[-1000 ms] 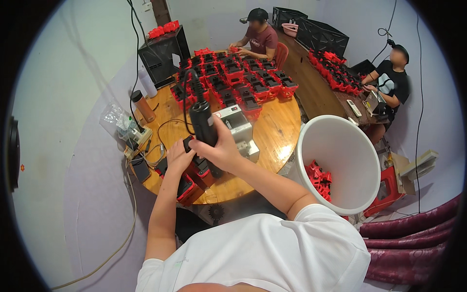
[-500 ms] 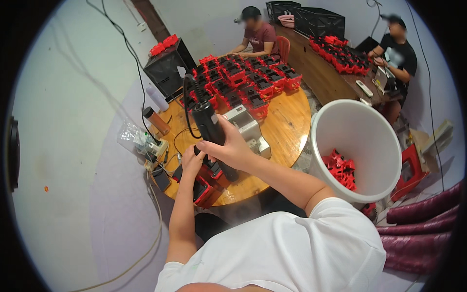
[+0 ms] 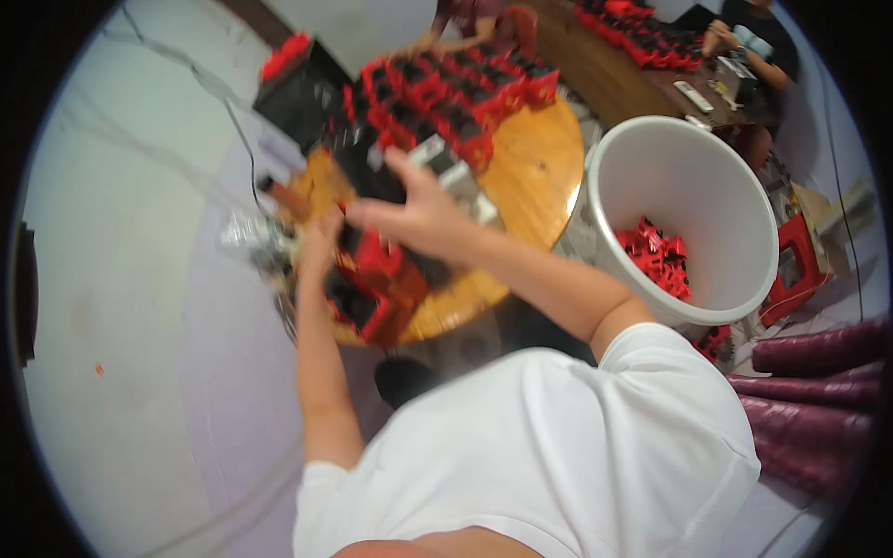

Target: The person sits on the floor and uses a handheld power tool to fasten screws into red and black plastic components. They repeatedly pick up parts from a white bucket, secure them in a metal jig on a wooden table, and then place the finished assemblies onto a nearby rack.

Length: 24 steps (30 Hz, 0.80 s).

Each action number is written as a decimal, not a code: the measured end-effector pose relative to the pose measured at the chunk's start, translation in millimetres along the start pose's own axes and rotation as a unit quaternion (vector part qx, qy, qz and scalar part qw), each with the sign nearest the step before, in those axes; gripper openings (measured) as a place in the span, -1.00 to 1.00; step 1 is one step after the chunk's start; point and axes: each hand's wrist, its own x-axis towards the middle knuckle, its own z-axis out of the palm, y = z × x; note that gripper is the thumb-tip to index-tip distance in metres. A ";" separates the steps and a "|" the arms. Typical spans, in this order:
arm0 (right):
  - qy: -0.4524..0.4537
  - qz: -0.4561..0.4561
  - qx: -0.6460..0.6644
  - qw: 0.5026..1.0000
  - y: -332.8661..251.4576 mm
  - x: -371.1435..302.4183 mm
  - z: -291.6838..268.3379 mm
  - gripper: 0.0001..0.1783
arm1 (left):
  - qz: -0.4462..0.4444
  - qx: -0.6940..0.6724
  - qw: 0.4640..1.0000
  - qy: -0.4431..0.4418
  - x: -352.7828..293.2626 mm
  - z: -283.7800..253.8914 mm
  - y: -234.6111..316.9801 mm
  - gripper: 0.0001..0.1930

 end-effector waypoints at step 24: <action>-0.111 0.094 -0.203 0.968 145.9 -19.5 -6.1 -0.51 | -0.152 -0.044 0.836 -0.526 -68.2 -67.0 65.8 -0.31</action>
